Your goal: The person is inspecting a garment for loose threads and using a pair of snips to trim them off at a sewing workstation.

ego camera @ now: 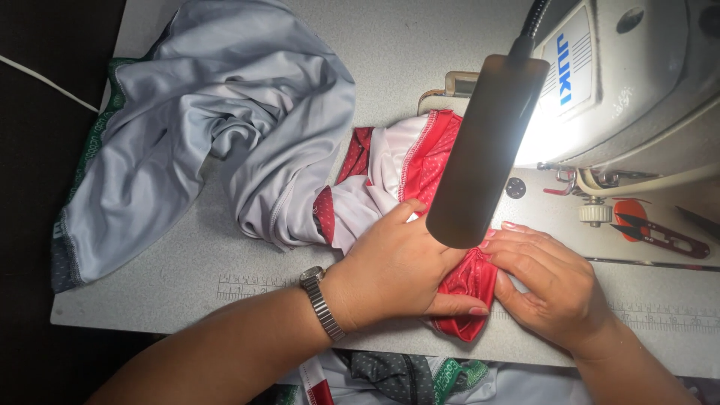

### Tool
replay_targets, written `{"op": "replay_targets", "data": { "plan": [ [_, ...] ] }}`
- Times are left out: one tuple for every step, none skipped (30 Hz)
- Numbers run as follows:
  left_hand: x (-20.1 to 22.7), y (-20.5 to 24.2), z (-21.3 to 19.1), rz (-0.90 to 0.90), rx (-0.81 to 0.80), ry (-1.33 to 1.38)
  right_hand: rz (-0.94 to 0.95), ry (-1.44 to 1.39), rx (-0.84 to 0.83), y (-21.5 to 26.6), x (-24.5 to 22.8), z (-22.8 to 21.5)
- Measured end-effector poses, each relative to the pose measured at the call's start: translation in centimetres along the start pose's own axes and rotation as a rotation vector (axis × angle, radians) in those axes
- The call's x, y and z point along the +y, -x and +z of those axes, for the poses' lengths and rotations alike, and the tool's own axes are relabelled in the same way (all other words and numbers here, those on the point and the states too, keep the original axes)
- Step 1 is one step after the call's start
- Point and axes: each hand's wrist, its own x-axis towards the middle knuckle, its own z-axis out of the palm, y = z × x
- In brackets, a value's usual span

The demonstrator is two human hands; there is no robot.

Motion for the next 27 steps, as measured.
{"op": "replay_targets", "data": {
  "plan": [
    [-0.1, -0.1, 0.1, -0.010, -0.006, 0.008, 0.003, -0.004, -0.001, -0.1, 0.0, 0.0],
    [-0.2, -0.1, 0.1, -0.020, -0.011, 0.016, 0.005, -0.008, -0.001, -0.1, 0.1, 0.0],
    [-0.3, -0.2, 0.2, -0.019, -0.011, 0.016, 0.006, -0.007, -0.001, -0.2, 0.2, 0.0],
    [-0.4, -0.1, 0.4, -0.018, -0.001, 0.015, 0.004, 0.000, -0.003, -0.2, 0.2, 0.0],
    [-0.5, -0.1, 0.5, -0.017, 0.009, 0.015, 0.002, 0.008, -0.006, -0.2, 0.3, 0.1],
    [-0.6, -0.1, 0.6, -0.017, 0.009, 0.014, 0.002, 0.008, -0.006, -0.3, 0.3, 0.1],
    [-0.7, -0.2, 0.6, -0.016, 0.023, 0.013, 0.005, 0.024, -0.006, -0.4, 0.3, 0.1],
    [-0.8, -0.1, 0.6, -0.015, 0.037, 0.013, 0.009, 0.041, -0.006, -0.5, 0.3, 0.1],
    [-1.0, -0.2, 0.7, -0.015, 0.037, 0.013, 0.009, 0.040, -0.006, -0.4, 0.4, 0.1],
    [-1.2, -0.2, 0.7, -0.032, 0.016, 0.045, 0.026, 0.045, -0.019, -0.4, 0.5, 0.2],
    [-1.3, -0.3, 0.7, -0.050, -0.005, 0.077, 0.043, 0.049, -0.031, -0.3, 0.6, 0.2],
    [-0.7, -0.4, -0.6, -0.051, -0.006, 0.075, 0.042, 0.046, -0.030, -0.3, 0.6, 0.3],
    [0.0, -0.7, -1.9, -0.012, -0.022, 0.054, 0.043, 0.053, -0.027, -0.2, 0.7, 0.4],
    [0.5, -1.1, -3.2, 0.034, -0.036, 0.031, 0.043, 0.065, -0.020, -0.3, 0.8, 0.4],
    [1.2, -0.3, -2.5, 0.039, -0.036, 0.026, 0.041, 0.069, -0.014, -0.4, 0.8, 0.3],
    [1.9, 0.5, -1.8, 0.129, -0.025, -0.023, 0.019, 0.100, -0.031, -0.6, 0.7, 0.2],
    [2.6, 1.2, -1.0, 0.219, -0.014, -0.073, -0.003, 0.131, -0.047, -0.6, 0.6, 0.1],
    [3.1, 1.1, -1.2, 0.219, -0.015, -0.071, 0.000, 0.130, -0.048, -0.4, 0.5, -0.2],
    [3.5, 1.0, -1.5, 0.226, 0.045, 0.018, -0.082, 0.167, -0.042, -0.2, 0.4, -0.4],
    [3.9, 0.7, -1.7, 0.236, 0.107, 0.103, -0.167, 0.206, -0.032, -0.1, 0.4, -0.6],
    [3.4, 0.5, -1.7, 0.240, 0.107, 0.101, -0.168, 0.208, -0.029, 0.1, 0.3, -0.6],
    [3.1, 0.2, -1.5, 0.241, 0.064, 0.222, -0.168, 0.191, 0.015, 0.4, 0.2, -0.7],
    [2.7, -0.1, -1.4, 0.242, 0.020, 0.343, -0.169, 0.174, 0.059, 0.8, 0.1, -0.8],
    [2.1, -0.2, -1.2, 0.243, 0.020, 0.344, -0.168, 0.175, 0.059, 0.9, 0.0, -1.1],
    [1.4, -0.3, -1.1, 0.166, -0.011, 0.281, -0.167, 0.148, 0.040, 1.0, -0.1, -1.4],
    [0.7, -0.5, -0.9, 0.090, -0.042, 0.215, -0.169, 0.122, 0.023, 1.0, -0.1, -1.7],
    [0.5, -0.4, -0.9, 0.092, -0.041, 0.214, -0.170, 0.124, 0.024, 1.0, 0.0, -1.7]
  ]
}}
